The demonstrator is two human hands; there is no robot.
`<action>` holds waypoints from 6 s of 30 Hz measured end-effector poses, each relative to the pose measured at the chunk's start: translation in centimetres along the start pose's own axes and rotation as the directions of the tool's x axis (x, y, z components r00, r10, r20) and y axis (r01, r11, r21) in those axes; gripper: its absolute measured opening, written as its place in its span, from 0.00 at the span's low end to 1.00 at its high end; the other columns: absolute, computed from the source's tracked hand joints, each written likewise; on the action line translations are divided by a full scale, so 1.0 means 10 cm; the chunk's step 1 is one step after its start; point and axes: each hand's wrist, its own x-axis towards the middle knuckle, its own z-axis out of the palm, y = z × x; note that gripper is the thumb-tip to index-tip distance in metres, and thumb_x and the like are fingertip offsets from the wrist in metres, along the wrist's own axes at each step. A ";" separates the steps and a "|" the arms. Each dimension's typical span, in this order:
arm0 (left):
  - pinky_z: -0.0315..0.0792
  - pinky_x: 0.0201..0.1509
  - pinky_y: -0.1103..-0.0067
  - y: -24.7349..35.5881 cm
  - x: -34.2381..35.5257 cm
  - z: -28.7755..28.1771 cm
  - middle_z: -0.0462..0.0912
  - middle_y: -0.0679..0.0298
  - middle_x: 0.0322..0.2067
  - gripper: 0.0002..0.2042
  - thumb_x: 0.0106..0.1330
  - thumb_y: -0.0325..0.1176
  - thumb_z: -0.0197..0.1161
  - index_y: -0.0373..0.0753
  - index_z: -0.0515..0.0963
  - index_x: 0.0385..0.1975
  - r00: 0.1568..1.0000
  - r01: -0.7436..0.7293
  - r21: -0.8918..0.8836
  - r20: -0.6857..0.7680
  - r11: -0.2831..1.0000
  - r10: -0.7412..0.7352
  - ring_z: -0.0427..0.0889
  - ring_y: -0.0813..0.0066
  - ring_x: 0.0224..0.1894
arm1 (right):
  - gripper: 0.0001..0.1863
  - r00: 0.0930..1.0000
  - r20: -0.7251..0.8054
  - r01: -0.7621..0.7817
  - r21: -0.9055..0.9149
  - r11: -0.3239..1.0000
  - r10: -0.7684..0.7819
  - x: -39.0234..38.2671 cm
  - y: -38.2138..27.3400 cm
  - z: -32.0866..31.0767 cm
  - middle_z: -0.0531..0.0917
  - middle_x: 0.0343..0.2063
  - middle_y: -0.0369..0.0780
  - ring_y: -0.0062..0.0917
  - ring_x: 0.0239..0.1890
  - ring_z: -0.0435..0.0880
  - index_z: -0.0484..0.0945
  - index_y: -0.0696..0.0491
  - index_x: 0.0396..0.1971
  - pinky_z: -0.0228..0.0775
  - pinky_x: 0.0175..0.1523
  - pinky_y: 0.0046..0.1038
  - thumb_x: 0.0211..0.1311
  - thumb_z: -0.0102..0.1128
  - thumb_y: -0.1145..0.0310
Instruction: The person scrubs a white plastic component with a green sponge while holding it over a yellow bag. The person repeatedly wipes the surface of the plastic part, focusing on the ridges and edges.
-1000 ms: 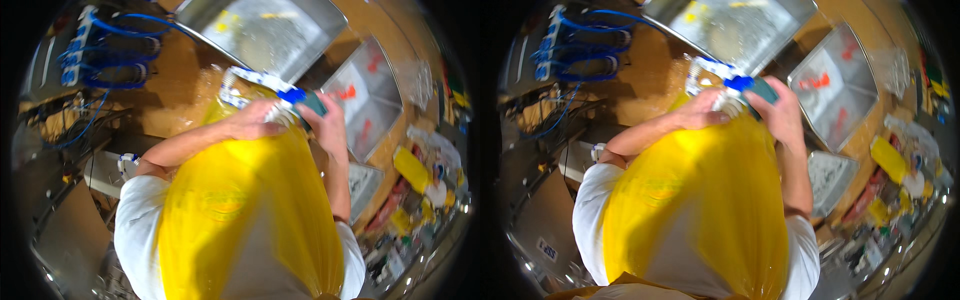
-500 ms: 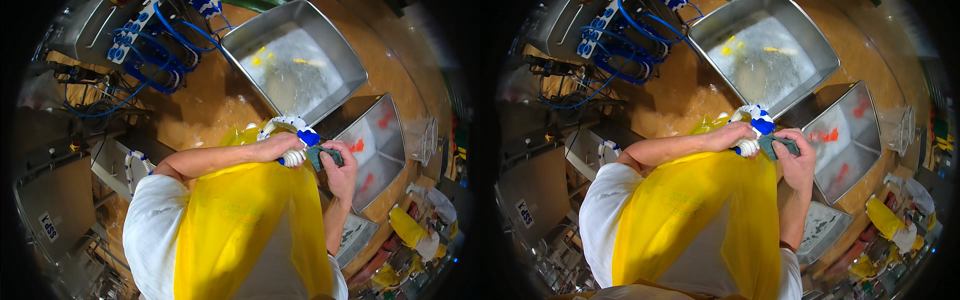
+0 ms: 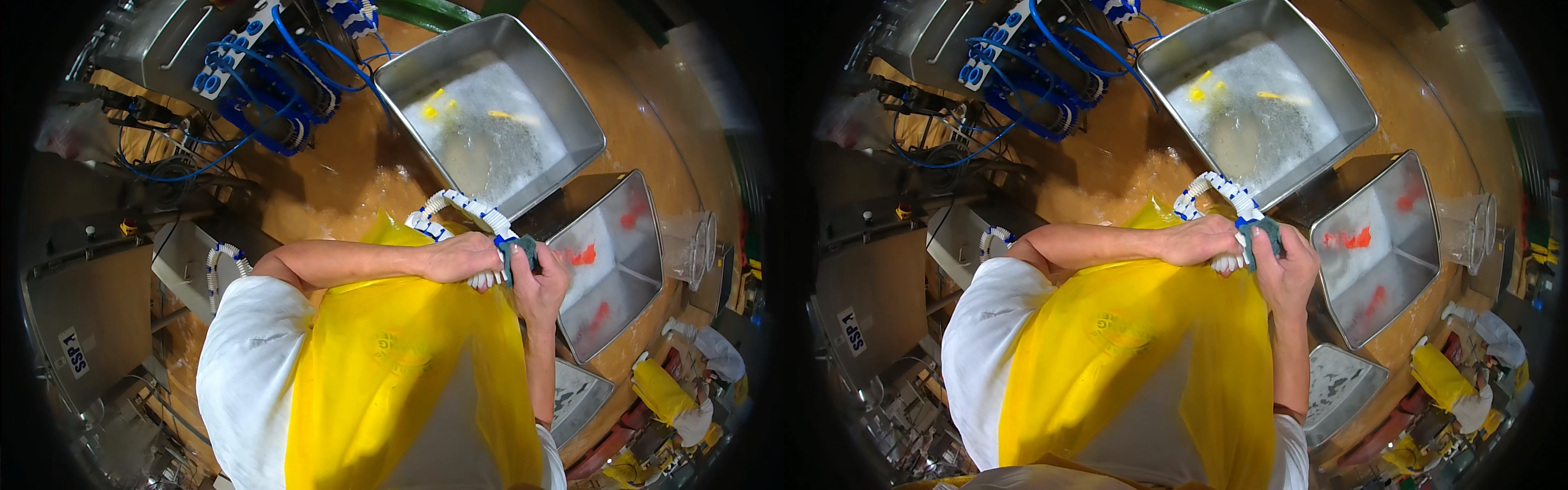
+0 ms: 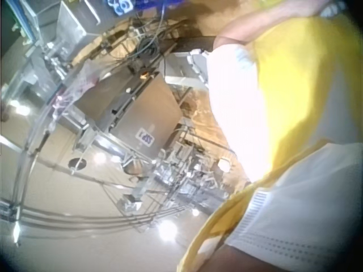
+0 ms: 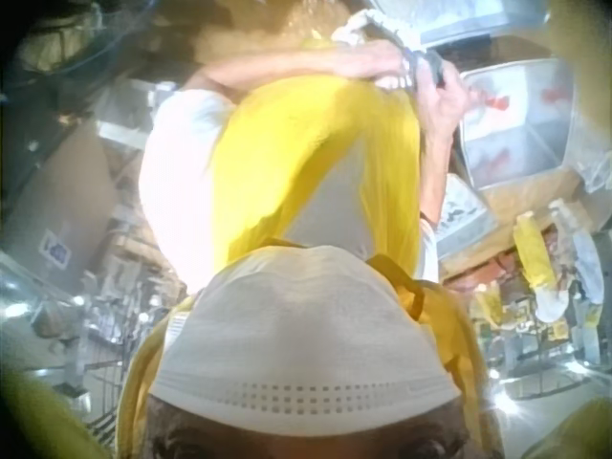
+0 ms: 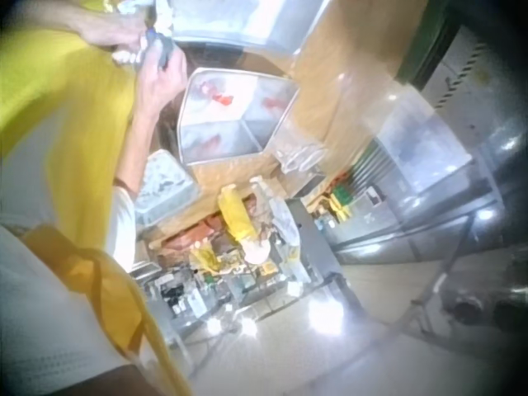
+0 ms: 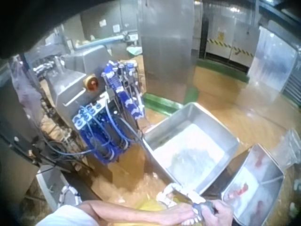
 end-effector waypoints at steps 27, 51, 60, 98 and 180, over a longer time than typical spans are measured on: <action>0.79 0.48 0.72 -0.04 0.03 -0.07 0.87 0.55 0.38 0.18 0.79 0.37 0.49 0.28 0.81 0.49 0.999 0.049 -0.075 0.003 0.996 -0.049 0.87 0.67 0.36 | 0.10 0.993 -0.007 0.117 -0.062 0.991 -0.118 0.08 0.16 -0.06 0.86 0.36 0.37 0.21 0.36 0.86 0.89 0.58 0.41 0.78 0.41 0.24 0.59 0.73 0.75; 0.70 0.67 0.71 -0.35 -0.04 -0.12 0.84 0.60 0.57 0.28 0.82 0.53 0.44 0.34 0.78 0.62 0.960 0.034 -0.570 -0.209 0.821 -0.185 0.81 0.67 0.59 | 0.13 0.993 0.081 -0.101 0.264 0.959 0.083 -0.23 0.25 -0.16 0.88 0.31 0.50 0.33 0.30 0.89 0.87 0.59 0.42 0.80 0.40 0.36 0.66 0.70 0.64; 0.76 0.58 0.68 -0.07 0.19 -0.07 0.87 0.50 0.44 0.28 0.78 0.51 0.45 0.30 0.77 0.57 0.981 0.189 -0.492 0.063 0.850 -0.182 0.84 0.59 0.47 | 0.11 0.998 0.017 -0.066 0.281 0.957 0.064 -0.16 0.18 -0.56 0.87 0.39 0.41 0.20 0.40 0.87 0.87 0.56 0.48 0.80 0.44 0.27 0.69 0.73 0.69; 0.75 0.58 0.71 -0.10 -0.04 -0.16 0.87 0.53 0.43 0.20 0.73 0.40 0.49 0.29 0.80 0.49 0.999 0.036 -0.225 0.009 0.974 -0.035 0.84 0.65 0.47 | 0.14 0.991 0.115 0.063 0.022 0.998 -0.065 0.05 0.17 -0.11 0.88 0.34 0.41 0.32 0.36 0.89 0.86 0.56 0.43 0.80 0.43 0.29 0.56 0.72 0.83; 0.70 0.69 0.65 -0.19 -0.15 -0.21 0.80 0.51 0.59 0.18 0.83 0.36 0.50 0.37 0.74 0.66 0.981 -0.160 0.438 0.167 0.885 0.095 0.79 0.54 0.60 | 0.19 0.927 0.143 0.345 0.027 0.938 -0.346 -0.38 0.19 0.02 0.88 0.39 0.27 0.29 0.42 0.84 0.90 0.40 0.37 0.67 0.49 0.34 0.44 0.75 0.77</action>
